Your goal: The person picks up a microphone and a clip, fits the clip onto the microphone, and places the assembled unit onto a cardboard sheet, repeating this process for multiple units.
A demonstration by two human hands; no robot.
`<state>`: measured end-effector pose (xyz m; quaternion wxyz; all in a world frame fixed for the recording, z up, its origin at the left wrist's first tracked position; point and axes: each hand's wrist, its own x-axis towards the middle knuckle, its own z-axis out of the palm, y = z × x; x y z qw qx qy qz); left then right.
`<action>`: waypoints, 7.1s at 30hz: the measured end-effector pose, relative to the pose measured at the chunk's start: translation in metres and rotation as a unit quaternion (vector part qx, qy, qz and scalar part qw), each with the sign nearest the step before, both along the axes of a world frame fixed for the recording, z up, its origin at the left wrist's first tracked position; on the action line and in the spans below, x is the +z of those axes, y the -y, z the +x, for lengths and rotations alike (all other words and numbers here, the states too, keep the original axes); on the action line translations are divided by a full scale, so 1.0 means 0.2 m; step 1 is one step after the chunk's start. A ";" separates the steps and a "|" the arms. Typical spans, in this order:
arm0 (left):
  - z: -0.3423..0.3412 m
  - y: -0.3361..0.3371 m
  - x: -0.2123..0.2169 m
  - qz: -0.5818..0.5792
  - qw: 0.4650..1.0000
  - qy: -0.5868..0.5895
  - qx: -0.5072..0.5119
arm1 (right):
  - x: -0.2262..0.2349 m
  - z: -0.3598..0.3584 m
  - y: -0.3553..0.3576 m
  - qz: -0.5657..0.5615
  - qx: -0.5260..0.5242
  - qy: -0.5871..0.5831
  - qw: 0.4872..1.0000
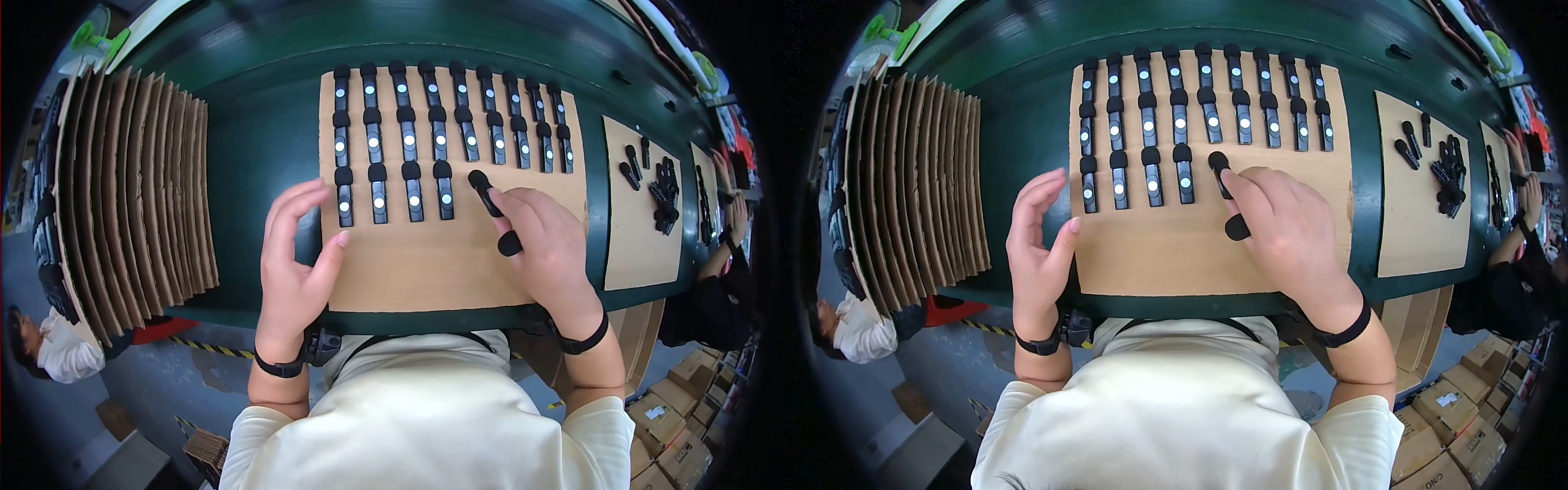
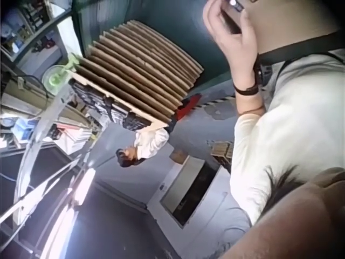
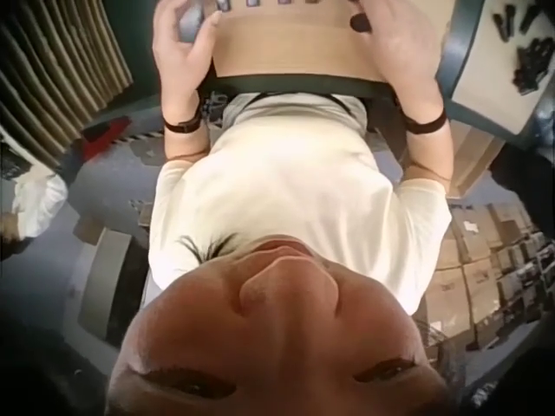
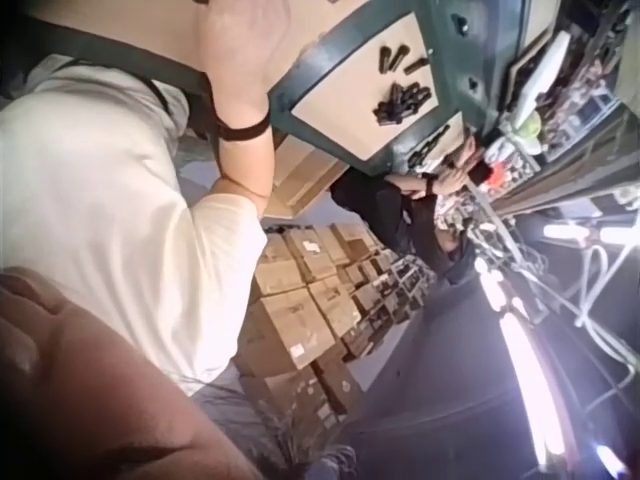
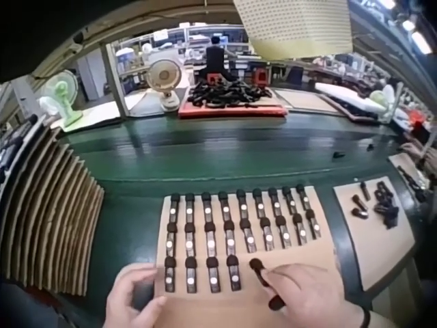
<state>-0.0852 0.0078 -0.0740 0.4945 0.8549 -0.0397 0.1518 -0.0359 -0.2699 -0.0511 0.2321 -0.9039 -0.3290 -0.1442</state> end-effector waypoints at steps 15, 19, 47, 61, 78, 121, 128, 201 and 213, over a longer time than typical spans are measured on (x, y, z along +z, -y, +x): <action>0.03 -0.04 -0.06 -0.009 0.999 -0.042 -0.016 | -0.09 0.01 -0.03 -0.050 -0.020 -0.047 0.997; 0.00 0.00 0.05 0.052 0.996 0.036 -0.057 | 0.00 -0.02 -0.04 -0.036 -0.030 -0.078 0.996; -0.02 0.17 0.17 -0.062 0.969 0.084 -0.223 | 0.05 -0.12 -0.10 0.272 0.175 -0.131 0.937; -0.02 0.21 0.19 -0.025 0.976 0.060 -0.208 | 0.03 -0.12 -0.09 0.325 0.144 -0.173 0.918; 0.00 0.23 0.22 -0.029 0.974 0.051 -0.220 | 0.02 -0.13 -0.09 0.336 0.145 -0.173 0.915; 0.03 -0.09 0.05 -0.032 0.999 0.011 -0.019 | -0.07 0.03 0.14 -0.088 0.025 -0.047 0.995; 0.04 -0.10 0.03 -0.033 0.999 0.009 -0.013 | 0.05 0.12 0.16 -0.063 0.035 -0.089 0.993; -0.05 0.26 0.21 -0.028 0.975 0.077 -0.208 | 0.03 -0.17 -0.03 0.353 0.121 -0.190 0.908; -0.04 0.26 0.21 -0.017 0.971 0.092 -0.218 | 0.04 -0.17 -0.04 0.353 0.132 -0.181 0.908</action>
